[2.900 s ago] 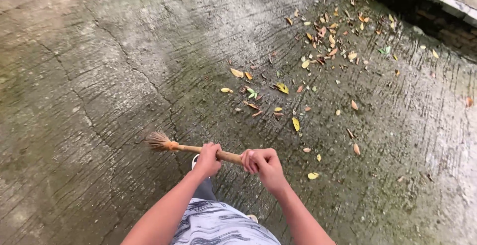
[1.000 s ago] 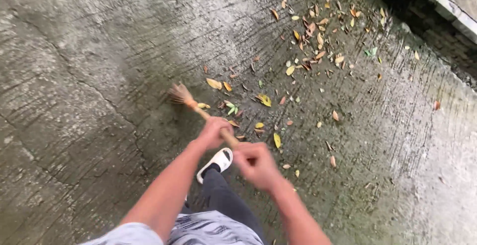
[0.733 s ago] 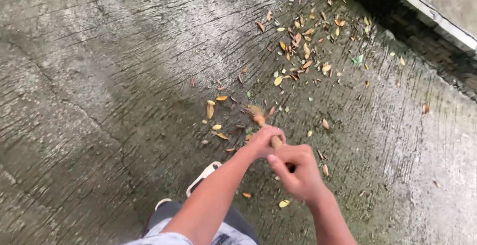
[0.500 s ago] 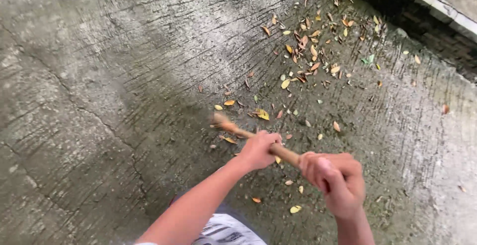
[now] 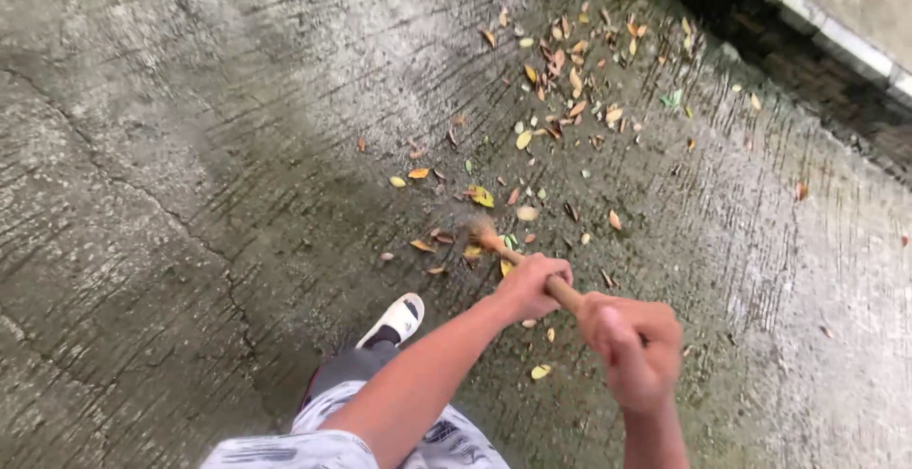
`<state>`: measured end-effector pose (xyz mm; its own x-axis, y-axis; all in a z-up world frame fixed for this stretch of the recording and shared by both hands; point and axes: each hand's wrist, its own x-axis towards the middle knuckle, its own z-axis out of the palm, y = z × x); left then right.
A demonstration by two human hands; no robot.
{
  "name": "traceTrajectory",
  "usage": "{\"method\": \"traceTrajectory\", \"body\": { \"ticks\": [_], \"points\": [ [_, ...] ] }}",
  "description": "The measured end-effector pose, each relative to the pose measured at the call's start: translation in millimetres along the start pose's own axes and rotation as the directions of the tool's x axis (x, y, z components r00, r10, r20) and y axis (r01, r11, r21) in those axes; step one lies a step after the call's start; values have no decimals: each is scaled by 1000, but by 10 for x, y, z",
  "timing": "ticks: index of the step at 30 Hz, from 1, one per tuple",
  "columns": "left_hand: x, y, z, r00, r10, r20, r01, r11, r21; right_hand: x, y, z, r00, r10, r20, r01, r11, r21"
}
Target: Sweeping dry leaves and debris from a concrete outdoor surface using a broom.
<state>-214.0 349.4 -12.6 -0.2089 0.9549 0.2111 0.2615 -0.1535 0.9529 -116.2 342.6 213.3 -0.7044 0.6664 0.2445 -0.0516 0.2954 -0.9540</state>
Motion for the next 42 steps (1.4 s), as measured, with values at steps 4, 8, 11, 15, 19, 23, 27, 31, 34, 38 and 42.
{"method": "traceTrajectory", "body": {
  "ticks": [4,8,11,15,19,23,27,31,34,38,42],
  "points": [
    [-462,136,-167,999,-28,35,25,997,75,-306,-254,79,998,-56,-25,60,981,187],
    [-1267,256,-800,988,-130,-88,142,978,151,-621,-125,463,1000,20,-7,-16,945,328],
    [-1819,128,-1161,966,-138,-217,182,964,196,-756,115,868,996,25,89,-58,917,394],
    [-2293,-87,-1280,918,-216,-332,315,906,282,-907,408,1255,959,98,267,-191,918,348],
    [-2079,-481,-738,935,-268,-233,330,897,293,-923,640,859,952,87,295,-185,928,323],
    [-1339,-504,206,977,-204,-64,213,958,191,-904,691,-36,926,363,105,-367,930,20],
    [-333,-420,1091,997,-75,19,74,995,62,-746,664,-880,945,324,-40,-317,940,123],
    [309,-66,1246,997,-33,73,34,999,-11,-335,429,-1233,948,315,-52,-319,923,-217],
    [547,216,1153,991,-53,126,55,998,-16,-105,298,-1524,979,187,77,-177,977,-117],
    [499,48,855,968,-227,105,193,946,260,195,451,-1705,988,154,27,-155,935,318],
    [222,-256,408,844,-536,-33,494,751,438,128,1159,-1466,955,268,125,-293,913,284]
  ]
}}
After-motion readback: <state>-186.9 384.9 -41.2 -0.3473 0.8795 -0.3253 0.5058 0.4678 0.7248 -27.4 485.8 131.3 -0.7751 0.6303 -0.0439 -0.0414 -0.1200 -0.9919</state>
